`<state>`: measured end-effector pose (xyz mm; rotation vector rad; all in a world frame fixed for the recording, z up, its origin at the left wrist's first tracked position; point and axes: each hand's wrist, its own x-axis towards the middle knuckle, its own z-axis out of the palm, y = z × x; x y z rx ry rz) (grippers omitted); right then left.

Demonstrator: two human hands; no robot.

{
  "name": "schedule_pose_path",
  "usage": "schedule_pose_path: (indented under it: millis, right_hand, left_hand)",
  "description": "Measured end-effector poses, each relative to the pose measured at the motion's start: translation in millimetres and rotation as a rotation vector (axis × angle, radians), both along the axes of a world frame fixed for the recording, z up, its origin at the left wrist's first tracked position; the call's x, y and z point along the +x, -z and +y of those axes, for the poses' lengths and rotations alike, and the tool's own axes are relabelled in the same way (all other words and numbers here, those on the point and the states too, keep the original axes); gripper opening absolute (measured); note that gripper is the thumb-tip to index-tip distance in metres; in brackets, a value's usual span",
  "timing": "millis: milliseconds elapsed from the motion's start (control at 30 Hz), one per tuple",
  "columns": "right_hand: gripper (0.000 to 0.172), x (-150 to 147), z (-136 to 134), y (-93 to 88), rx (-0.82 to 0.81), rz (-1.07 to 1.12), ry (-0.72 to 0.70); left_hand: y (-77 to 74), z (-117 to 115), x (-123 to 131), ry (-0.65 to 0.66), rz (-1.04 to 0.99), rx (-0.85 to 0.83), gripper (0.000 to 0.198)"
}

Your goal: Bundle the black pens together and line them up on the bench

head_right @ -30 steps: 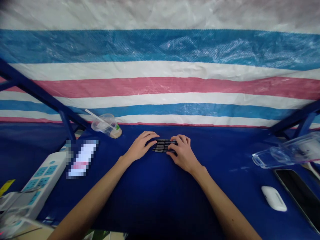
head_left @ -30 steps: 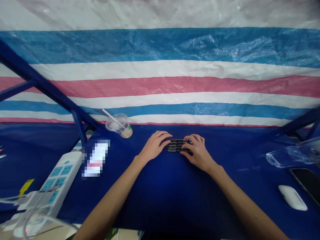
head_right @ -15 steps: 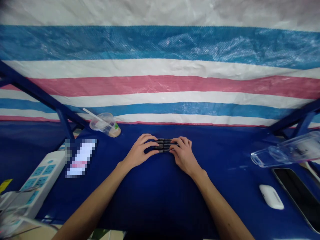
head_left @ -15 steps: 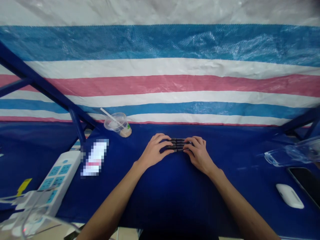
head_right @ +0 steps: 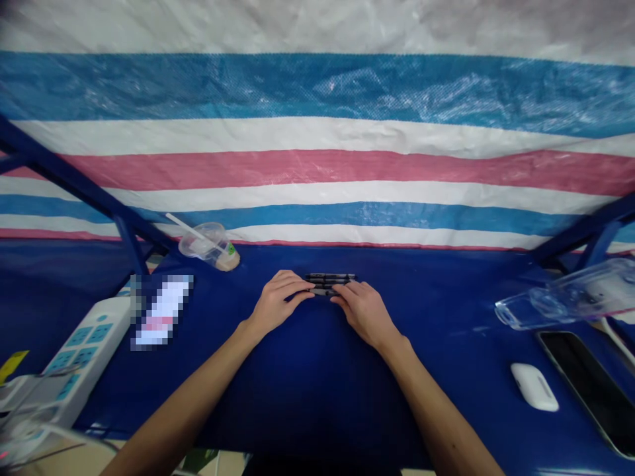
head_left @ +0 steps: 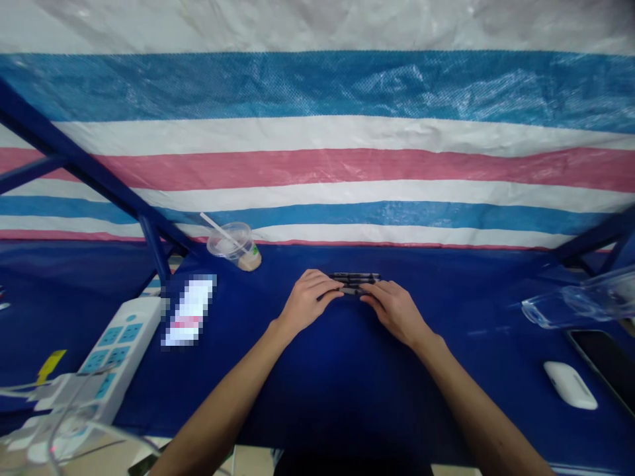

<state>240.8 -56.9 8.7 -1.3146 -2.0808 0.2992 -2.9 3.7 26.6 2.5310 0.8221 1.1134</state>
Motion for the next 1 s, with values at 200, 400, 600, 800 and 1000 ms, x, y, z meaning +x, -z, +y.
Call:
schedule_pose_path:
  millis: [200, 400, 600, 800, 1000]
  right_hand:
    - [0.026, -2.0, -1.9, -0.1, 0.037, 0.03, -0.025]
    - [0.019, -0.5, -1.2, 2.4, 0.216, -0.024, 0.001]
    - [0.03, 0.3, 0.3, 5.6, 0.264, -0.052, 0.002]
    - [0.016, -6.5, -2.1, 0.9, 0.253, 0.017, 0.005]
    - [0.011, -4.9, -2.0, 3.6, 0.231, 0.061, 0.025]
  left_hand:
    - [0.4, -4.5, 3.5, 0.014, 0.055, -0.11, 0.026]
    - [-2.3, -8.1, 7.2, -0.011, 0.109, -0.148, 0.041]
    - [1.6, -5.2, 5.3, 0.013, 0.063, -0.031, 0.019]
    - [1.8, -1.5, 3.6, 0.025, 0.052, 0.015, 0.015]
    - [0.1, -3.3, 3.8, 0.054, 0.067, 0.004, 0.016]
